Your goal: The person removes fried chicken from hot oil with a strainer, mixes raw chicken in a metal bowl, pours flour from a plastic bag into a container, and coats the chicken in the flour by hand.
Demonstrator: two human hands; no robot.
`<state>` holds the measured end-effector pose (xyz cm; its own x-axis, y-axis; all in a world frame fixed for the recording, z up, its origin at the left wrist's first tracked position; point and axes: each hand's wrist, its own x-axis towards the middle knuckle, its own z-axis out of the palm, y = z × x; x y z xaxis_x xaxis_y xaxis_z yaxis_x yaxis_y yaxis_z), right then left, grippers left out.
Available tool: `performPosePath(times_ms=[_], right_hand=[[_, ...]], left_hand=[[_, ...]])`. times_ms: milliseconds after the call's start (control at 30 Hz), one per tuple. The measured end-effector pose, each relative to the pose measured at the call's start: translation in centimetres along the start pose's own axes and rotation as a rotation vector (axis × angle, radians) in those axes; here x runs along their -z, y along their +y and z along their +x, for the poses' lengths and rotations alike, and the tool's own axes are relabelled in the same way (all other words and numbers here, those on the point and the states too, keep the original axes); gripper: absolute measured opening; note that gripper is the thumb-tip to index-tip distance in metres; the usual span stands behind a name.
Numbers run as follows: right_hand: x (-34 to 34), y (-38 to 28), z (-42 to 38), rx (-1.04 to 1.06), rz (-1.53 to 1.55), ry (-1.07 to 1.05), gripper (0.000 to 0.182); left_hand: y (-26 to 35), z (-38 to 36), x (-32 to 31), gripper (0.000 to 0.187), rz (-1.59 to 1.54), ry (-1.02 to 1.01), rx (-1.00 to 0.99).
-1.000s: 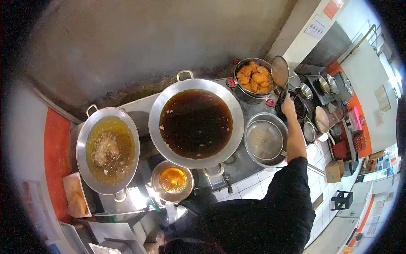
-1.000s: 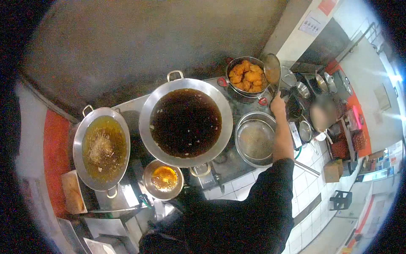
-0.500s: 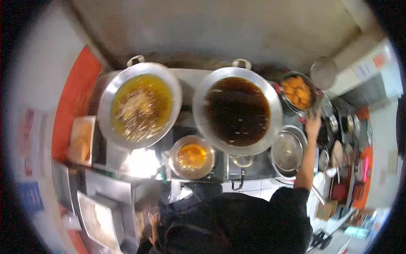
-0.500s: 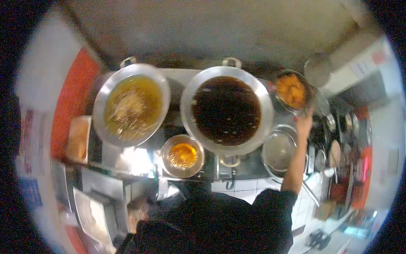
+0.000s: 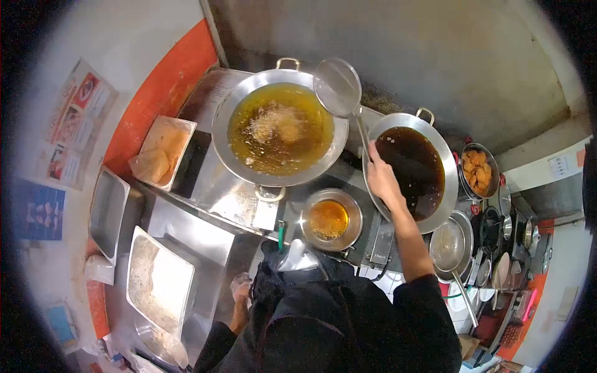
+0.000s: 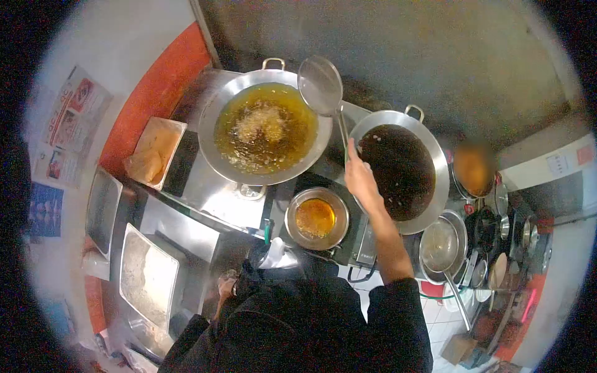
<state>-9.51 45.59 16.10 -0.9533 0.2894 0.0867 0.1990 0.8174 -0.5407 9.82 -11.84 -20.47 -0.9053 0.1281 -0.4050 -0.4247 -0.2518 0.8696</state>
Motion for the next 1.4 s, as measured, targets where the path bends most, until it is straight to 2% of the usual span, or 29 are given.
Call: performPosePath(times_ms=[33, 67, 100, 233, 267, 333, 367, 400, 433, 467, 500, 567, 733, 900, 967, 1033, 1133, 1200, 1333, 1400], right_hand=[[-0.8, -1.1, 0.7, 0.01, -0.001, -0.003, 0.066], [-1.5, -2.0, 1.2, -0.081, -0.009, -0.107, 0.066], [-2.2, -3.0, 1.6, -0.17, -0.019, -0.211, 0.066], [-4.5, -5.8, 1.5, -0.238, -0.032, -0.354, 0.065], [-5.6, -5.6, 1.4, -0.233, -0.03, -0.356, 0.065], [-6.6, -6.4, 0.8, -0.167, 0.028, -0.36, 0.066], [-6.3, -7.6, 0.5, -0.271, 0.147, -0.414, 0.058], [-7.1, -8.0, 0.2, -0.265, 0.147, -0.413, 0.058], [-8.0, -8.4, -0.1, -0.324, 0.297, -0.471, 0.06], [-8.5, -8.9, -0.4, -0.382, 0.448, -0.529, 0.061], [-8.9, -9.4, -0.7, -0.439, 0.579, -0.599, 0.064], [-9.9, -10.7, -1.3, -0.458, 0.644, -0.621, 0.064], [-10.6, -12.5, -2.4, -0.489, 0.895, -0.633, 0.066], [-10.0, -13.5, -4.0, -0.482, 0.933, -0.627, 0.067], [-9.3, -13.8, -4.7, -0.485, 0.93, -0.618, 0.067], [-8.7, -13.8, -5.5, -0.572, 1.148, -0.664, 0.066], [-7.6, -13.6, -6.8, -0.533, 1.163, -0.648, 0.065], [-6.3, -14.0, -7.6, -0.559, 1.176, -0.622, 0.064], [-5.9, -14.8, -9.4, -0.672, 1.265, -0.494, 0.062], [-5.2, -14.3, -9.6, -0.646, 1.211, -0.481, 0.061]], left_hand=[[0.8, -0.5, -0.4, 0.024, 0.373, 0.074, -0.065], [2.1, -1.2, -1.0, 0.024, 0.749, 0.15, -0.125], [4.2, -1.9, -2.2, 0.024, 0.743, 0.161, -0.126], [3.3, -3.7, -0.6, 0.018, 0.899, 0.18, -0.206], [2.4, -3.7, 0.0, 0.017, 0.968, 0.145, -0.352], [1.2, -4.3, 1.1, 0.013, 1.079, 0.084, -0.79], [1.0, -4.6, 1.2, 0.013, 1.081, 0.09, -0.793], [0.6, -4.9, 1.6, 0.012, 1.126, 0.087, -0.833], [0.1, -5.7, 2.2, 0.013, 1.126, 0.116, -0.631], [-0.4, -6.3, 2.3, 0.013, 1.112, 0.178, -0.342], [-0.8, -6.6, 2.4, 0.014, 1.101, 0.204, -0.208], [-1.3, -7.2, 2.7, 0.015, 1.103, 0.228, -0.105], [-2.1, -7.2, 3.1, 0.017, 1.133, 0.231, -0.005], [-2.6, -5.3, 3.9, 0.02, 1.178, 0.196, 0.052], [-1.5, -4.2, 3.7, 0.021, 1.195, 0.174, 0.066], [0.8, -3.2, 2.5, 0.022, 1.205, 0.154, 0.071], [3.3, -2.1, 1.2, 0.025, 1.163, 0.179, 0.026], [-0.2, -2.4, 3.7, 0.025, 1.169, 0.177, 0.049], [-1.4, -2.9, 4.2, 0.025, 1.157, 0.173, 0.053], [-1.5, -3.1, 4.2, 0.025, 1.16, 0.16, 0.056]])
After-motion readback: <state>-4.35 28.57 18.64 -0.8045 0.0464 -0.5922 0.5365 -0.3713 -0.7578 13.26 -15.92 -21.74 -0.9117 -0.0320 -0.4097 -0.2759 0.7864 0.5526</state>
